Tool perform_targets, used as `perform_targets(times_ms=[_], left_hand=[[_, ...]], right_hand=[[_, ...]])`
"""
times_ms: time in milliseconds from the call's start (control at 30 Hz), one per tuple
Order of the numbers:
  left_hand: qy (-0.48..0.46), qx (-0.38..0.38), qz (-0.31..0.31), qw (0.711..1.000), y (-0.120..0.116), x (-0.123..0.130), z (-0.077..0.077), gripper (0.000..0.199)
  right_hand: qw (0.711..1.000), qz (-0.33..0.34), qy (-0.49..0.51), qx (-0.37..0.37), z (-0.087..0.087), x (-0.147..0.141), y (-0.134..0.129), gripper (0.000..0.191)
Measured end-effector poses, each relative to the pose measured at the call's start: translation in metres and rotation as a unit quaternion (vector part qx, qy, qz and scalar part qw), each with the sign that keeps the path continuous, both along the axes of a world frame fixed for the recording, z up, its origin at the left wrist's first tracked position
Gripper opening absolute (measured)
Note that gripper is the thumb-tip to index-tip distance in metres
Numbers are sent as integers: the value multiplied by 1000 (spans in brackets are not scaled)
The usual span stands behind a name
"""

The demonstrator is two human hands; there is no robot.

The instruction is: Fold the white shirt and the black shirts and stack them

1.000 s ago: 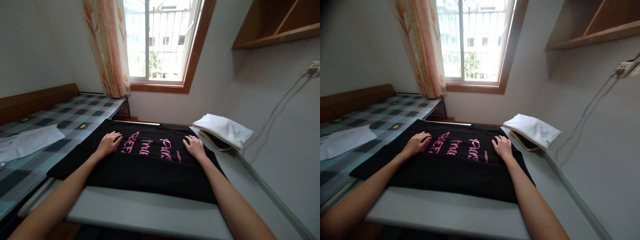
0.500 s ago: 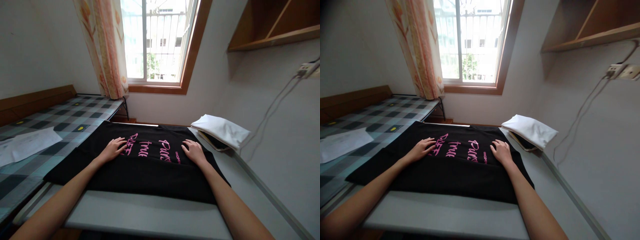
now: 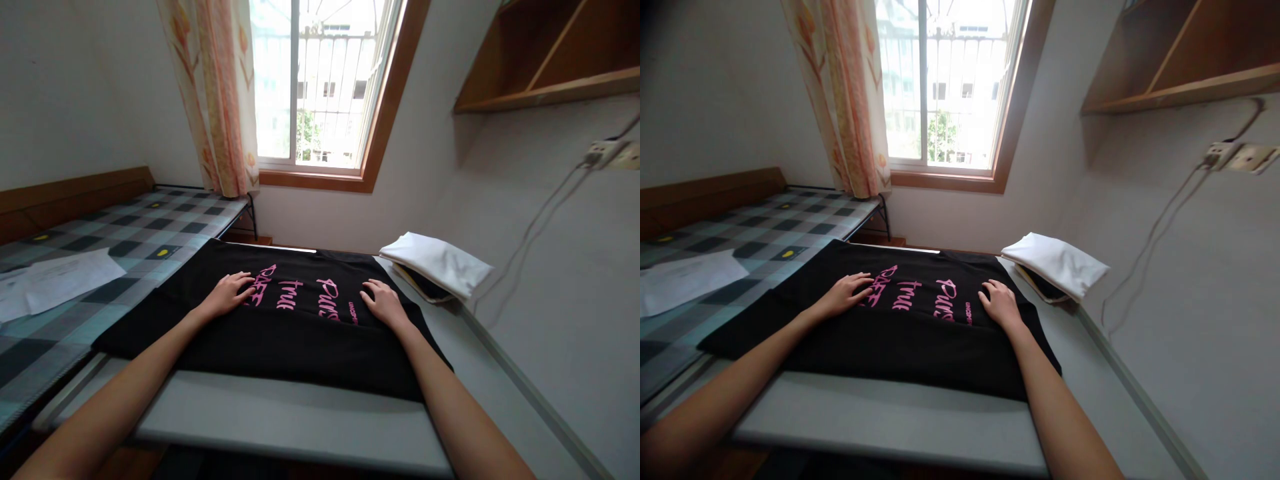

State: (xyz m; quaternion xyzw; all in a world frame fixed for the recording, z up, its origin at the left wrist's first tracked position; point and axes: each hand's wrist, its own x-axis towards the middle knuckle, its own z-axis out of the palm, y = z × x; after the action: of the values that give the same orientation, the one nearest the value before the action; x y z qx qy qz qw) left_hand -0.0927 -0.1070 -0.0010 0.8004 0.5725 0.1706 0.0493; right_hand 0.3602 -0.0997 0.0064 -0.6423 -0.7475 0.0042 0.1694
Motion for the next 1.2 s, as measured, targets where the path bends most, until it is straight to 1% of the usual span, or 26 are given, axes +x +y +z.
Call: perform_targets(times_ms=[167,400,700,1000,1200], left_hand=[[5,5,-5,1000,1,-2,-2,54],[16,8,-9,1000,0,0,0,52],[19,8,-7,1000,1,-2,-1,52],[13,-2,-3,1000,0,-1,1,53],[8,10,-8,1000,-1,-1,0,52]], right_hand=[[1000,-1,-3,1,0,0,1,38],[1000,1,-5,0,-1,0,2,36],[1000,-1,-3,2,-3,1,3,35],[1000,-2,-3,-1,-3,1,2,35],[1000,-2,0,-7,-2,0,2,36]])
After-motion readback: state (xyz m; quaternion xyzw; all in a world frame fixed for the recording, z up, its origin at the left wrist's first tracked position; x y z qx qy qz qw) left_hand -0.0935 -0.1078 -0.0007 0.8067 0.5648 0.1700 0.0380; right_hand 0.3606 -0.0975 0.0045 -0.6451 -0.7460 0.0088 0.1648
